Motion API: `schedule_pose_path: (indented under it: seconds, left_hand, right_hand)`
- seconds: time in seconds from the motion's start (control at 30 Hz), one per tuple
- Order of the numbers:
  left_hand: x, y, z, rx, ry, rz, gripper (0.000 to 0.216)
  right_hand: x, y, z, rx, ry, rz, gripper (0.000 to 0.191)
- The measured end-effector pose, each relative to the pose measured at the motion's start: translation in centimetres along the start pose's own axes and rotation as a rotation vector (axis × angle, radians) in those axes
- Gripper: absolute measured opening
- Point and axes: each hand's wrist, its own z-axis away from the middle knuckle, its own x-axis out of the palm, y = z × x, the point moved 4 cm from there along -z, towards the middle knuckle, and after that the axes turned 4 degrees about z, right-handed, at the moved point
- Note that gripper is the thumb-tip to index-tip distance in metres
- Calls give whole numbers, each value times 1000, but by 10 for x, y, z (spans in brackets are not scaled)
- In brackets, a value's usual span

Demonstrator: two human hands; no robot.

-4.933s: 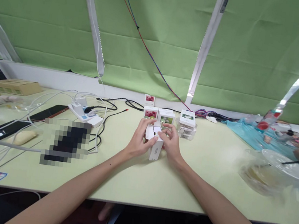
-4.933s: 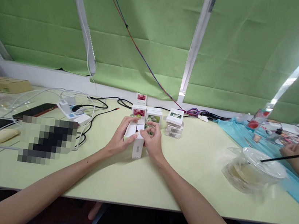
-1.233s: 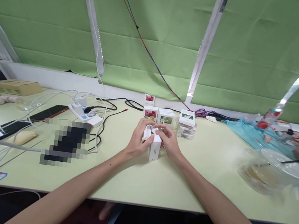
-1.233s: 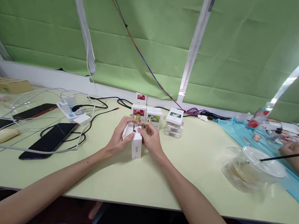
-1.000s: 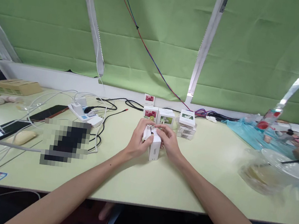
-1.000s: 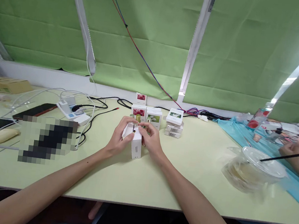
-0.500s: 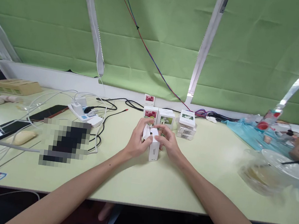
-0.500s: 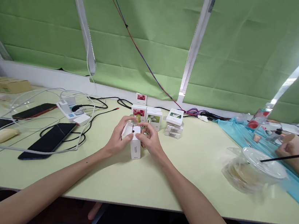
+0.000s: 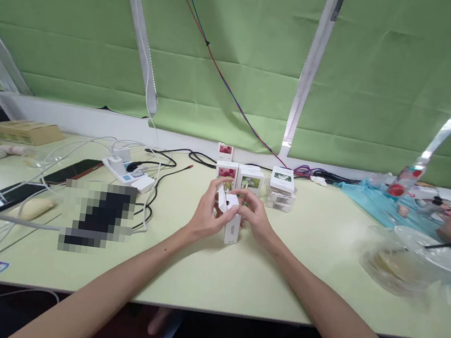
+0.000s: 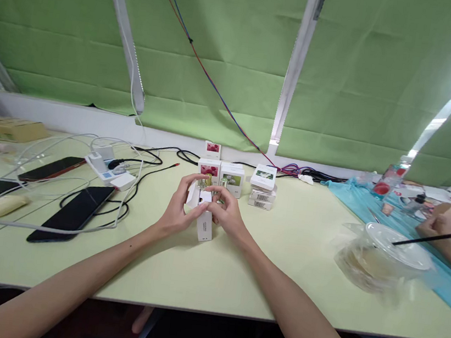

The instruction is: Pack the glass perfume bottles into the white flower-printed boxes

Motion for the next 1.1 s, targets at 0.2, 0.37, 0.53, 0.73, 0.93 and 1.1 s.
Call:
schedule_pose_path:
  seconds: [0.2,0.37,0.53,0.73,0.93,1.1]
  left_hand:
    - [0,2,-2,-6,-7,70,49]
    - [1,3,-2,16,-41,36,41]
    - [2,1,-1,23,-56,2,45]
    - [3,-2,0,-29,-79,31,49]
    - [3,-4,-1,-36,-114,52,49]
    - [3,-9,-1,-31,-126,51,51]
  right_hand:
    - [0,0,-1,-10,-5,0,35]
    - [-1,2,-1,-23,-2,-1,33]
    - [-2,4,-1,-33,-7,0,31]
    - [-2,7,-2,-24,7,-18,29]
    - [-3,10,-3,-10,28,-31,29]
    - [-2,13,-4,9,46,-49,27]
